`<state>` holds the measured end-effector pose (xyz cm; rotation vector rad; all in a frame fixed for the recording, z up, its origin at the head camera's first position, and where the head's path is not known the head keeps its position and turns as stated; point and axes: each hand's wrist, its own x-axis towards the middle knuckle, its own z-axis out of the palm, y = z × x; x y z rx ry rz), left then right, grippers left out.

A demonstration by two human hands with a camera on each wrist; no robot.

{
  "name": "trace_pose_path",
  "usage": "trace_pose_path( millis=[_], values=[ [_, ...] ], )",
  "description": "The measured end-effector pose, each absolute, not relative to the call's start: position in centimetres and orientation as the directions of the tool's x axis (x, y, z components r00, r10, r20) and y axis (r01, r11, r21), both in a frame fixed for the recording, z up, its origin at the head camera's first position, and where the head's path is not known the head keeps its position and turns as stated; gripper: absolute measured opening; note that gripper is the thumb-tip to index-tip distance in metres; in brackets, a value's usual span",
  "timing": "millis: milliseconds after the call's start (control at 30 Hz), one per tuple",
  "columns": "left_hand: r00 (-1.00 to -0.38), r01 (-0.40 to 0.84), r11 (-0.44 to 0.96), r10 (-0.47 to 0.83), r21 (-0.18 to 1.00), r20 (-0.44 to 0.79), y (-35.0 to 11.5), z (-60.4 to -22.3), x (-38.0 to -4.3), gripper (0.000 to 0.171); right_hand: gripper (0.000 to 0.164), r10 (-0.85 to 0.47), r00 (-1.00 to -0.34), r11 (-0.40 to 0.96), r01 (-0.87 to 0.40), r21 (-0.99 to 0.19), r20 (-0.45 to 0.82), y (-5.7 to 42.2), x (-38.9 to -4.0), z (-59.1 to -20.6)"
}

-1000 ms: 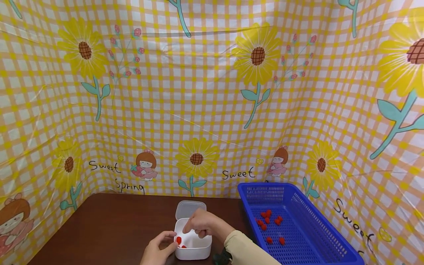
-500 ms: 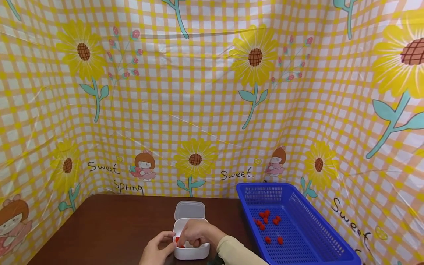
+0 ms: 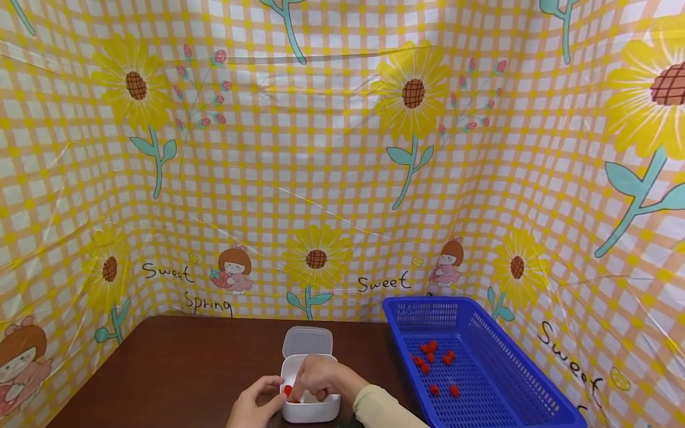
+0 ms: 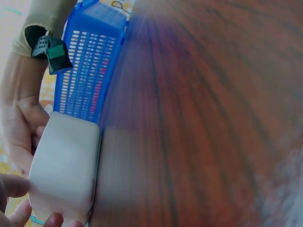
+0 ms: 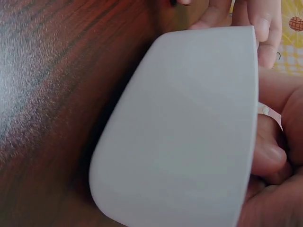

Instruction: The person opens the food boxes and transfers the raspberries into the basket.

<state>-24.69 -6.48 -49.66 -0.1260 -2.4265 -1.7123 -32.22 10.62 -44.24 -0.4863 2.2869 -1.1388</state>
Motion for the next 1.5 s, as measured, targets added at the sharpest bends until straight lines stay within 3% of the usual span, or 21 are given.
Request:
trace_pose_path(
  millis=[300, 833, 1067, 1333, 1500],
  values=[
    [-0.988, 0.129, 0.328, -0.041, 0.936, 0.15, -6.5, -49.9, -24.8, 0.027, 0.036, -0.566, -0.734, 0.658, -0.127, -0.742, -0.375, 10.6, -31.6, -43.6],
    [-0.981, 0.157, 0.339, -0.052, 0.928, 0.185, -6.3, -49.9, -24.6, 0.026, 0.033, -0.603, -0.697, 0.666, -0.172, -0.725, -0.388, 11.1, -32.1, -43.6],
    [-0.98, 0.168, 0.328, -0.045, 0.93, 0.193, -6.3, -49.5, -24.3, 0.028, 0.023, -0.6, -0.705, 0.654, -0.161, -0.739, -0.377, 11.1, -32.1, -42.9],
    [-0.98, 0.165, 0.336, -0.045, 0.927, 0.191, -6.3, -49.7, -24.4, 0.028, 0.042, -0.612, -0.676, 0.703, -0.227, -0.674, -0.411, 11.0, -31.8, -43.2],
    [-0.978, 0.173, 0.342, -0.05, 0.924, 0.201, -6.2, -49.8, -24.6, 0.028, 0.032, -0.589, -0.723, 0.711, -0.252, -0.657, -0.36, 10.9, -32.0, -43.2]
  ],
)
